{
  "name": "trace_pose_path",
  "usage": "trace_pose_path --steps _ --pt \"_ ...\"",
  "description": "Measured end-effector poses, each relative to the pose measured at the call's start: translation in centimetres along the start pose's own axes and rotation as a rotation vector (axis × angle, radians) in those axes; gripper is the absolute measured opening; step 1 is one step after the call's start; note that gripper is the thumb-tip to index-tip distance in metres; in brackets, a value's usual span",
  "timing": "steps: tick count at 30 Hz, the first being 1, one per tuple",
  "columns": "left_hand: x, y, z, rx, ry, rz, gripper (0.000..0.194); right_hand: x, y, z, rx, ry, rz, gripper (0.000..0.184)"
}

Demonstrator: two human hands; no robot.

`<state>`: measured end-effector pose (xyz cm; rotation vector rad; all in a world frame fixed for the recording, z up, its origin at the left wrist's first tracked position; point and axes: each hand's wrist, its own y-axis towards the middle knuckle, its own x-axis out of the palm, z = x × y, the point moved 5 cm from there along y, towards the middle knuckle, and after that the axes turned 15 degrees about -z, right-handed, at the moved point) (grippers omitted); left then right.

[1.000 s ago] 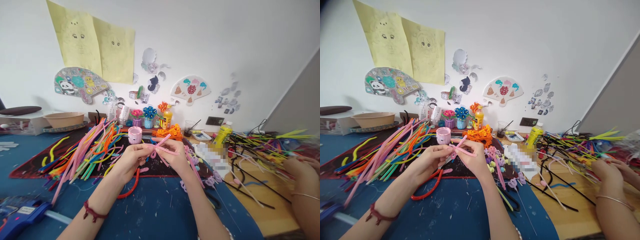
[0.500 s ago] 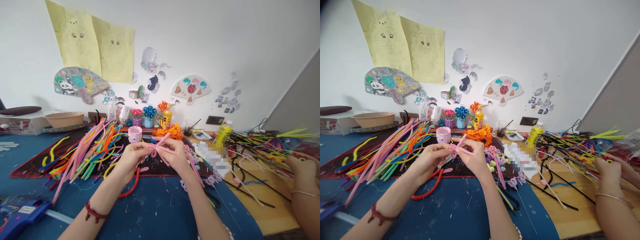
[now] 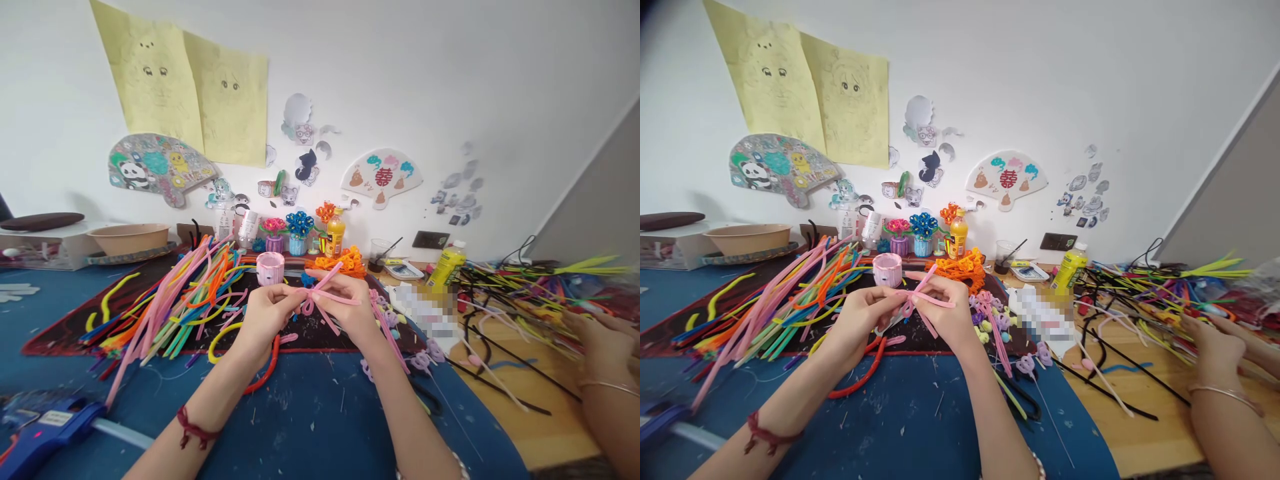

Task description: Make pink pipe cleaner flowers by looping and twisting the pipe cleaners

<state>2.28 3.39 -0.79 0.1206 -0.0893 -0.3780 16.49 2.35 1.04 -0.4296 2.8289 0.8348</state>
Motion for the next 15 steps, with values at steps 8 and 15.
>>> trace_pose_path --steps 8,15 --pt "0.0 0.1 0.1 -0.033 -0.038 -0.067 0.035 0.0 0.0 0.1 0.012 0.012 -0.020 0.028" --pt "0.0 -0.1 1.2 0.016 0.074 -0.157 0.031 -0.2 0.0 0.0 0.032 0.000 -0.017 0.032"
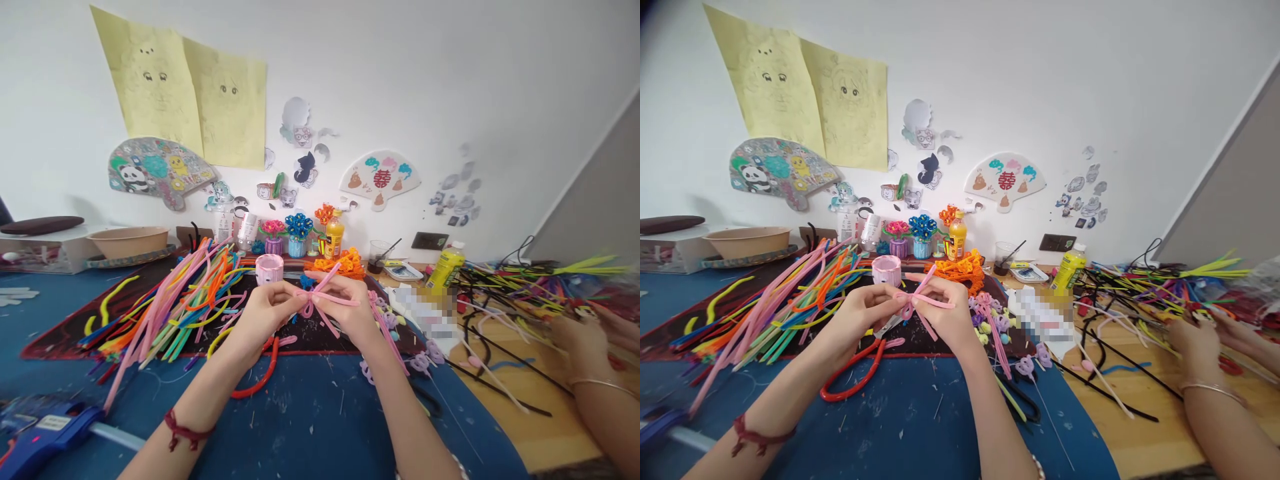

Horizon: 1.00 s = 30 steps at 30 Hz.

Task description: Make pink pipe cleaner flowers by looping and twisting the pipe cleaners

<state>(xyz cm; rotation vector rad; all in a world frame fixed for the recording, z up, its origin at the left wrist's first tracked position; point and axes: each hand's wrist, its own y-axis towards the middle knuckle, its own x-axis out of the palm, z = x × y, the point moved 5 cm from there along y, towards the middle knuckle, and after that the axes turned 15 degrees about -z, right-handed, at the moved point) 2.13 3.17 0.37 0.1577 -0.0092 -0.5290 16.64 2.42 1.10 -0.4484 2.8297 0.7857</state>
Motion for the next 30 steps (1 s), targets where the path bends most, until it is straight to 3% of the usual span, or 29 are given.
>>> trace_pose_path --steps 8,15,19,30 --pt "0.4 -0.3 1.0 0.093 0.113 -0.052 0.023 0.0 0.0 0.8 0.036 0.129 -0.089 0.036" --pt "-0.3 -0.3 1.5 0.073 0.220 -0.123 0.024 0.3 -0.2 1.2 0.130 0.239 -0.205 0.038" --pt "-0.2 -0.4 1.7 0.072 0.276 -0.153 0.024 0.4 -0.2 1.2 0.146 0.256 -0.188 0.039" --pt "1.3 -1.5 2.9 0.462 1.026 -0.200 0.021 0.3 -0.1 2.1 0.234 0.487 -0.105 0.035"
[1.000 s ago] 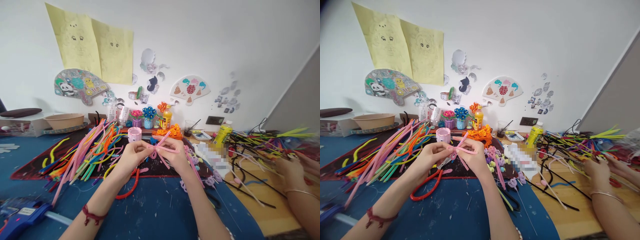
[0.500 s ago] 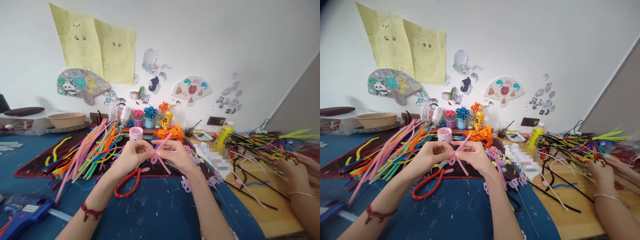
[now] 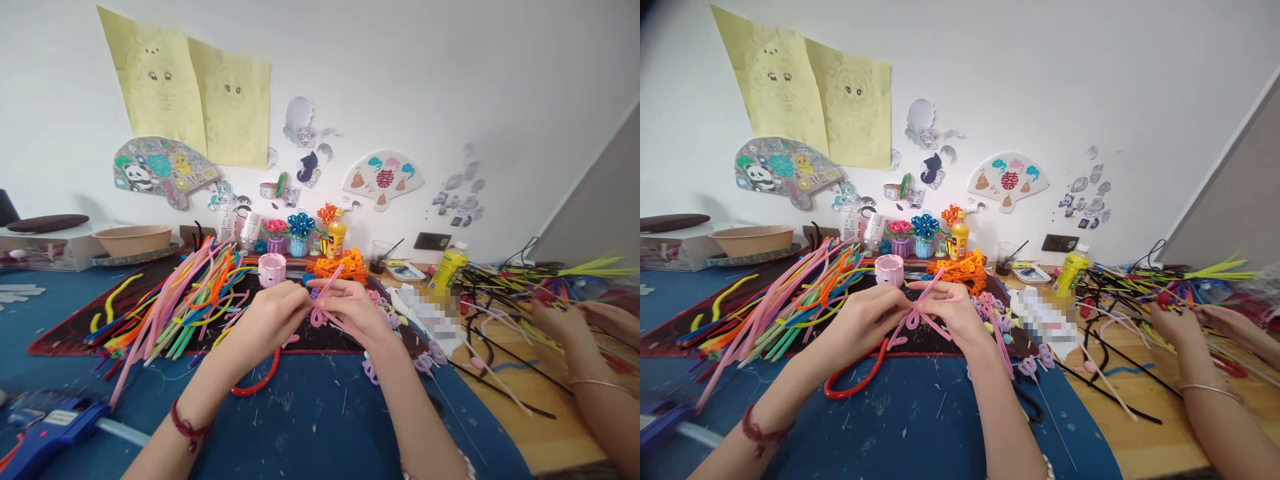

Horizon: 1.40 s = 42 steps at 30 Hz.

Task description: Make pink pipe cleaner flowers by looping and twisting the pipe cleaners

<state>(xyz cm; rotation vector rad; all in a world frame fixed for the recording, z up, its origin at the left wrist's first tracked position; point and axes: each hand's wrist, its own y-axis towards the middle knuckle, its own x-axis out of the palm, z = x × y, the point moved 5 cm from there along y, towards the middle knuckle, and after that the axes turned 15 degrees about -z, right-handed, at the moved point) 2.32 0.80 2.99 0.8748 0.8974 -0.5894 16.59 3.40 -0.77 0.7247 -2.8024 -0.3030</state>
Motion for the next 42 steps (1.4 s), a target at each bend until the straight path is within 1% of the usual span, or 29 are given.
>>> trace_pose_path --steps 2,4,6,8,10,11,13,14,15,17,20,23,25,28,31,34,35,36,38,40,42 --pt "0.6 -0.1 0.6 0.094 0.163 -0.031 0.028 -0.1 0.0 0.1 0.026 0.049 -0.002 0.033" --pt "1.0 -0.2 0.9 0.142 0.264 -0.048 0.033 -0.2 -0.1 0.1 0.038 0.054 -0.004 0.032" --pt "1.0 -0.2 0.7 0.117 0.289 -0.024 0.032 -0.4 -0.1 0.0 0.018 0.011 0.011 0.034" --pt "0.7 -0.1 0.1 0.037 0.231 0.031 0.027 -0.5 -0.2 -0.5 -0.043 -0.067 0.036 0.036" --pt "0.4 0.1 -0.7 -0.076 0.080 0.113 0.022 -0.3 -0.4 -1.1 -0.136 -0.187 0.061 0.036" --pt "0.3 0.1 -1.1 -0.140 -0.015 0.155 0.022 -0.1 -0.5 -1.5 -0.183 -0.265 0.076 0.035" --pt "0.3 0.2 -2.0 -0.267 -0.194 0.218 0.029 0.4 -0.9 -2.2 -0.259 -0.445 0.120 0.028" --pt "0.5 0.3 -2.3 -0.323 -0.270 0.229 0.035 0.7 -1.0 -2.5 -0.292 -0.532 0.142 0.022" --pt "0.7 0.3 -2.6 -0.369 -0.347 0.223 0.040 1.0 -1.2 -2.7 -0.322 -0.612 0.157 0.018" --pt "1.4 0.5 -3.0 -0.433 -0.533 0.188 0.043 1.5 -1.5 -3.1 -0.376 -0.738 0.168 0.017" --pt "2.3 0.5 -3.2 -0.466 -0.870 0.137 0.037 1.9 -1.6 -3.2 -0.414 -0.834 0.159 0.024" --pt "2.7 0.4 -3.2 -0.456 -1.106 0.127 0.030 1.9 -1.6 -3.2 -0.419 -0.861 0.141 0.022" --pt "2.7 0.3 -3.2 -0.439 -1.200 0.135 0.027 1.9 -1.5 -3.1 -0.412 -0.856 0.125 0.021" --pt "2.8 0.2 -3.3 -0.416 -1.269 0.134 0.023 1.9 -1.3 -2.9 -0.371 -0.796 0.092 0.020" --pt "2.8 0.2 -3.2 -0.376 -1.279 0.132 0.021 1.7 -1.2 -2.9 -0.341 -0.676 0.086 0.012" --pt "2.5 0.4 -2.8 -0.332 -1.239 0.167 0.022 1.2 -1.1 -2.8 -0.328 -0.558 0.099 0.007" --pt "2.3 0.4 -2.5 -0.311 -1.203 0.189 0.022 1.0 -1.0 -2.6 -0.321 -0.521 0.102 0.007" --pt "2.1 0.5 -2.3 -0.284 -1.153 0.214 0.022 0.7 -0.9 -2.4 -0.313 -0.477 0.104 0.011" --pt "1.6 0.6 -1.8 -0.223 -1.017 0.259 0.019 0.3 -0.8 -2.0 -0.298 -0.356 0.106 0.027" --pt "1.1 0.5 -1.4 -0.160 -0.847 0.288 0.015 0.0 -0.6 -1.5 -0.279 -0.203 0.105 0.040" --pt "0.8 0.4 -1.1 -0.101 -0.673 0.303 0.011 0.0 -0.5 -1.1 -0.250 -0.059 0.100 0.043"
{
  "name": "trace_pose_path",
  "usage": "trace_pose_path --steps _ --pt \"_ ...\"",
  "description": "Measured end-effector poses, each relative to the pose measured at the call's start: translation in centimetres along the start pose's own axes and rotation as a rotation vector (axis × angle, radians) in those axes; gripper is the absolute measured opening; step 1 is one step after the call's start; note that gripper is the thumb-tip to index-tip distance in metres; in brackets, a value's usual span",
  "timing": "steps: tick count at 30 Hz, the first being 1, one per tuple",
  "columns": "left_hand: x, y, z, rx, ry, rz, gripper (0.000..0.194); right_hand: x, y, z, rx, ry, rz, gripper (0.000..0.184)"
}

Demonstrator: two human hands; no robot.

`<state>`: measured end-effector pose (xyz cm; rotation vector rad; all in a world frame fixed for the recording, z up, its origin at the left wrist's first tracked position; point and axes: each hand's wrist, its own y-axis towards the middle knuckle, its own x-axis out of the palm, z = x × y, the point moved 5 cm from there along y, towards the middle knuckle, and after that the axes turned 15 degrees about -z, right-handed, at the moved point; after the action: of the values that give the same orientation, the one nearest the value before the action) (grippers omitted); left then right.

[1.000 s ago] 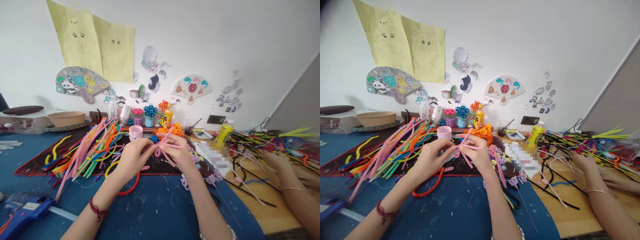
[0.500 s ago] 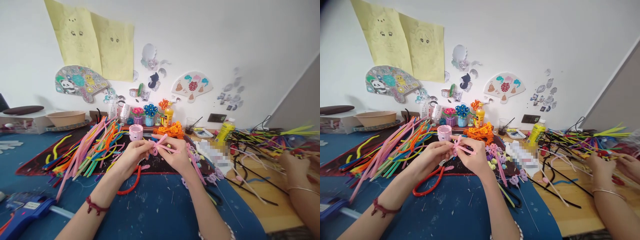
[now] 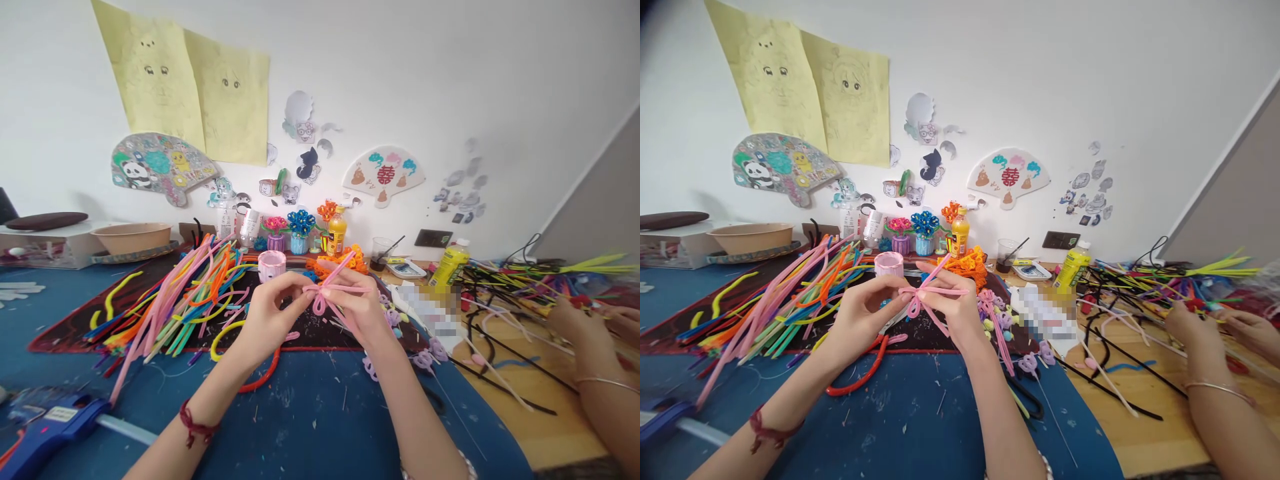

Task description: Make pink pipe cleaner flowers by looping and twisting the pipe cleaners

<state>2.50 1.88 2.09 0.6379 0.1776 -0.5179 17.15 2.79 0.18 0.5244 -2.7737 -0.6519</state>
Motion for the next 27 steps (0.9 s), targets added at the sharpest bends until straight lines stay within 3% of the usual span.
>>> trace_pose_path --steps 5,8,12,15,18,21,27 --pt "-0.2 -0.5 0.9 0.206 0.279 -0.007 0.009 0.4 0.0 0.3 0.059 0.206 0.002 0.044" --pt "-0.3 -0.4 1.2 0.198 0.363 0.001 0.009 0.4 0.0 0.2 0.061 0.214 -0.011 0.043" --pt "-0.8 -0.2 1.2 0.085 0.517 0.052 0.010 0.5 0.1 -0.3 0.050 -0.030 -0.034 0.035" --pt "-0.9 -0.4 2.1 0.180 0.690 0.120 0.008 1.0 0.4 -0.2 0.043 -0.249 -0.069 0.040" --pt "0.1 -0.4 2.4 0.284 0.755 0.034 0.010 1.5 0.5 0.1 0.011 -0.401 -0.093 0.054" --pt "0.5 -0.3 1.7 0.225 0.756 0.004 0.011 1.8 0.4 0.1 -0.036 -0.571 -0.093 0.064" --pt "0.1 -0.3 0.7 0.081 0.827 0.008 0.009 1.8 0.4 0.7 0.045 -0.576 -0.147 0.056"
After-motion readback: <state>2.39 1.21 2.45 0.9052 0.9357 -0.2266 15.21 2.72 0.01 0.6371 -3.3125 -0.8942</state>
